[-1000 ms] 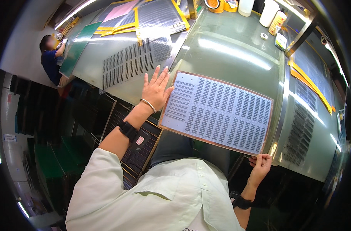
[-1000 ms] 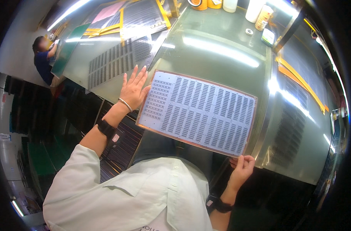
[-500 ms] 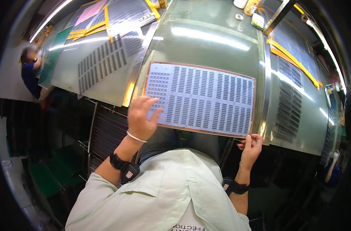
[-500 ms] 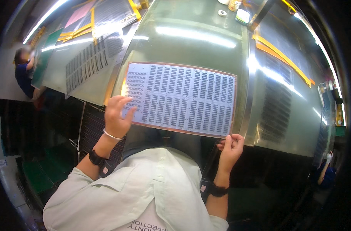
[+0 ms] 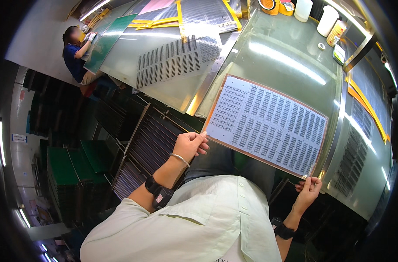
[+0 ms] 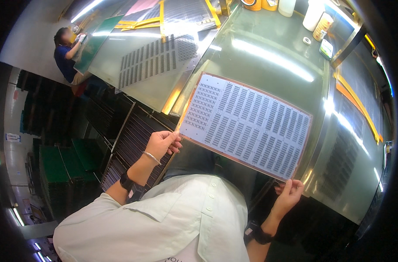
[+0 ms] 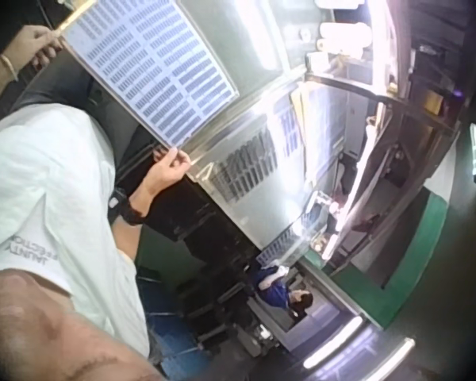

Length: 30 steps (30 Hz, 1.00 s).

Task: The recorder picks up a transparent sheet with small grid patterns and aligns it over a white backlit inspection board to check for defects.

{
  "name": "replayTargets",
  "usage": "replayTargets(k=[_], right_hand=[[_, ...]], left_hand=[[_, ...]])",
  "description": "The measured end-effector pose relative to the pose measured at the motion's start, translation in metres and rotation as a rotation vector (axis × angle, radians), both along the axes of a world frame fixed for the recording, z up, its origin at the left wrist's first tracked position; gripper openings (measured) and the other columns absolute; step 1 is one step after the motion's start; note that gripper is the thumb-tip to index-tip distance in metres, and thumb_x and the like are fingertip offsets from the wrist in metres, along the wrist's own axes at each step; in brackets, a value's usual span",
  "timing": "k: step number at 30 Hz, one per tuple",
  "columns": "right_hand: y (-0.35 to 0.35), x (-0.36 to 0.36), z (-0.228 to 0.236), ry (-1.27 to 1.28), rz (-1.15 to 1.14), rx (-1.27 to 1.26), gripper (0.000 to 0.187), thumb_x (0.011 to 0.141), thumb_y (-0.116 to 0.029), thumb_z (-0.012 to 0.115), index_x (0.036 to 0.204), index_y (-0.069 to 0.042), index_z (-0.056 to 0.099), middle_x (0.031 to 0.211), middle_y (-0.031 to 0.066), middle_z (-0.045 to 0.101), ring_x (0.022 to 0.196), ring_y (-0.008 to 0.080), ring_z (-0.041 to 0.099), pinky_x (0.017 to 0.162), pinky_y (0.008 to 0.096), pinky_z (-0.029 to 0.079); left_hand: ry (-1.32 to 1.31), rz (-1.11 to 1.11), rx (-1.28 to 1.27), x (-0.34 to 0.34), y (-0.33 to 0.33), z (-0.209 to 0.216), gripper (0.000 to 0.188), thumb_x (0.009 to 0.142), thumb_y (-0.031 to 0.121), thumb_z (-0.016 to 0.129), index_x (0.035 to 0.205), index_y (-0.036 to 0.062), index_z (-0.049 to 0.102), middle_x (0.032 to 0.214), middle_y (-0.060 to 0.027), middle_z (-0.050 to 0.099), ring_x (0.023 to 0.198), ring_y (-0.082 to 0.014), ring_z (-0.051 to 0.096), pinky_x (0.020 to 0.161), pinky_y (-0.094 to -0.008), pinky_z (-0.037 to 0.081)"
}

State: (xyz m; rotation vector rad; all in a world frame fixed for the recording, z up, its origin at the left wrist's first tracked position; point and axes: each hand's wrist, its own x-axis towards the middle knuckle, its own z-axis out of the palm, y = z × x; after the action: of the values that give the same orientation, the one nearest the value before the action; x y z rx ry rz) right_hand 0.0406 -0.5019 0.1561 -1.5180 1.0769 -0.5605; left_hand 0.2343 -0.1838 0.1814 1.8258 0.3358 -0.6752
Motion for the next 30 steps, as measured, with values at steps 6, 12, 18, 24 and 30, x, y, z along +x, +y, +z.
replayTargets(k=[6, 12, 18, 24, 30], right_hand=[[-0.003, -0.002, -0.003, -0.004, 0.005, -0.016, 0.007, 0.092, -0.010, 0.050, 0.094, -0.004, 0.047, 0.068, 0.0035, 0.055, 0.052, 0.0094, 0.053, 0.048, 0.0189, 0.041], [-0.005, -0.004, -0.003, -0.001, 0.023, -0.015, 0.007, 0.092, -0.010, 0.050, 0.094, -0.004, 0.047, 0.068, 0.0035, 0.055, 0.053, 0.0099, 0.054, 0.048, 0.0193, 0.042], [-0.003, -0.003, -0.005, -0.024, 0.026, -0.013, 0.007, 0.092, -0.010, 0.050, 0.095, -0.004, 0.047, 0.068, 0.0034, 0.055, 0.054, 0.0101, 0.055, 0.048, 0.0197, 0.043], [0.001, -0.002, -0.006, -0.019, -0.005, -0.054, 0.008, 0.093, -0.012, 0.051, 0.094, -0.006, 0.047, 0.067, 0.0022, 0.056, 0.053, 0.0085, 0.054, 0.047, 0.0185, 0.041], [0.002, -0.002, 0.001, -0.002, -0.005, 0.008, 0.008, 0.091, -0.009, 0.051, 0.096, -0.004, 0.047, 0.069, 0.0033, 0.055, 0.056, 0.0091, 0.054, 0.049, 0.0210, 0.045]], left_hand=[[0.161, 0.166, -0.340, -0.004, 0.003, 0.006, 0.034, 0.093, 0.031, 0.051, 0.097, -0.0014, 0.059, 0.088, -0.0112, 0.065, 0.070, -0.0151, 0.064, 0.056, -0.0224, 0.050], [0.194, 0.026, -0.453, 0.047, -0.009, 0.016, 0.042, 0.092, 0.033, 0.050, 0.111, -0.0048, 0.051, 0.099, -0.0182, 0.062, 0.082, -0.0205, 0.065, 0.067, -0.0276, 0.055], [0.096, -0.222, -0.417, 0.098, -0.037, 0.019, 0.025, 0.087, 0.018, 0.060, 0.099, -0.0045, 0.056, 0.087, -0.0152, 0.064, 0.074, -0.0195, 0.067, 0.056, -0.0259, 0.054], [0.063, -0.375, -0.264, 0.110, -0.049, 0.052, 0.019, 0.086, 0.014, 0.059, 0.097, -0.0017, 0.056, 0.076, -0.0100, 0.064, 0.065, -0.0173, 0.065, 0.058, -0.0252, 0.053], [-0.035, -0.442, -0.135, 0.102, -0.029, 0.024, 0.025, 0.085, 0.016, 0.060, 0.099, -0.0032, 0.055, 0.079, -0.0118, 0.064, 0.061, -0.0159, 0.063, 0.052, -0.0230, 0.050]])
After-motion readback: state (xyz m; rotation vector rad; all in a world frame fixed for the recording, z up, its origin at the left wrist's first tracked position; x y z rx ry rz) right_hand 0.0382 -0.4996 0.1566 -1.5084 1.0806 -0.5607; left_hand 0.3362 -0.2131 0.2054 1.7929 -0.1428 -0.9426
